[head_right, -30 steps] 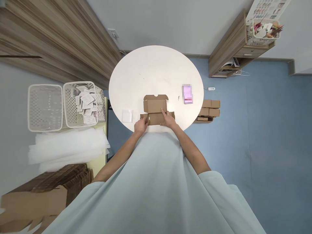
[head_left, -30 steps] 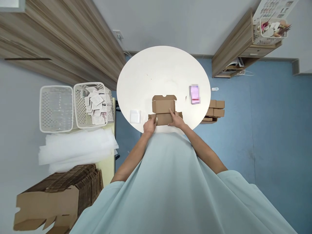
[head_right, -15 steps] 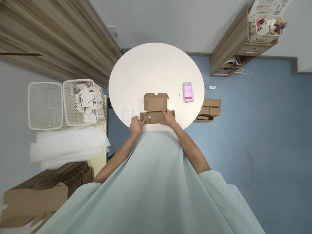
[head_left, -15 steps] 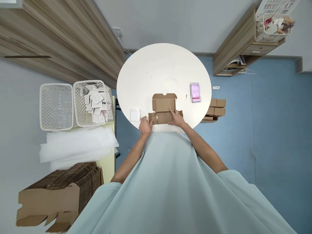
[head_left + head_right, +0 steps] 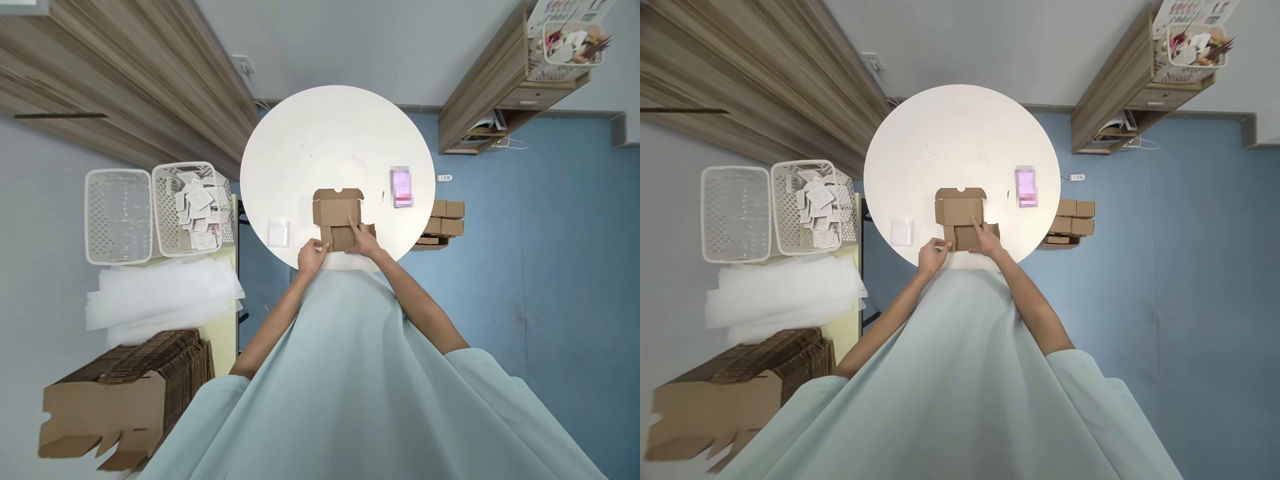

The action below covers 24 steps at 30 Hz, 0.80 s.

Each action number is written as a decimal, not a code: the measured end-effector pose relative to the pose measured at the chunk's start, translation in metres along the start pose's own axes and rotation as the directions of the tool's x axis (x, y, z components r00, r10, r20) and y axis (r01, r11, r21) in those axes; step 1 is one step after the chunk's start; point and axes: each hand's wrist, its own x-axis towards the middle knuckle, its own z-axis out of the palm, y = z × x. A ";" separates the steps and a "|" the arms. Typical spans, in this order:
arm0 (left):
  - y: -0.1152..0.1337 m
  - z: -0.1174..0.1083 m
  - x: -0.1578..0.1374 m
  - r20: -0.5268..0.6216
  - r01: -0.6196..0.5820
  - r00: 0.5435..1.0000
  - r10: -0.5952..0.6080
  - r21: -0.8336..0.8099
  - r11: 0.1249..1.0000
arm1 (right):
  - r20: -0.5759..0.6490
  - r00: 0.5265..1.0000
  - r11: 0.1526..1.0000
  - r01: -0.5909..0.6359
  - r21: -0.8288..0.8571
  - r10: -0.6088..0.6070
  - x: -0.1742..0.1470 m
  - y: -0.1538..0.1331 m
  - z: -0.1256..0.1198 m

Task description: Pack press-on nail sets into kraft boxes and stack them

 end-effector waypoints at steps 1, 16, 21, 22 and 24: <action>0.002 0.002 0.002 0.000 0.013 1.000 -0.013 0.010 1.000 | 0.003 1.000 1.000 0.000 0.007 0.000 0.000 0.000 0.000; 0.015 0.010 0.021 0.042 0.109 0.990 -0.132 0.353 0.929 | 0.020 1.000 1.000 0.005 -0.015 -0.004 0.001 0.001 0.001; 0.021 0.013 0.021 0.035 0.117 0.989 -0.141 0.380 0.917 | 0.033 0.999 1.000 -0.007 0.009 0.007 -0.001 -0.003 -0.002; 0.022 0.013 0.021 0.038 0.119 0.989 -0.144 0.381 0.917 | 0.027 1.000 1.000 -0.006 0.014 0.005 -0.005 -0.002 -0.003; 0.023 0.012 0.021 0.046 0.121 0.988 -0.150 0.378 0.918 | -0.028 1.000 0.999 0.015 0.031 -0.014 -0.016 0.002 -0.006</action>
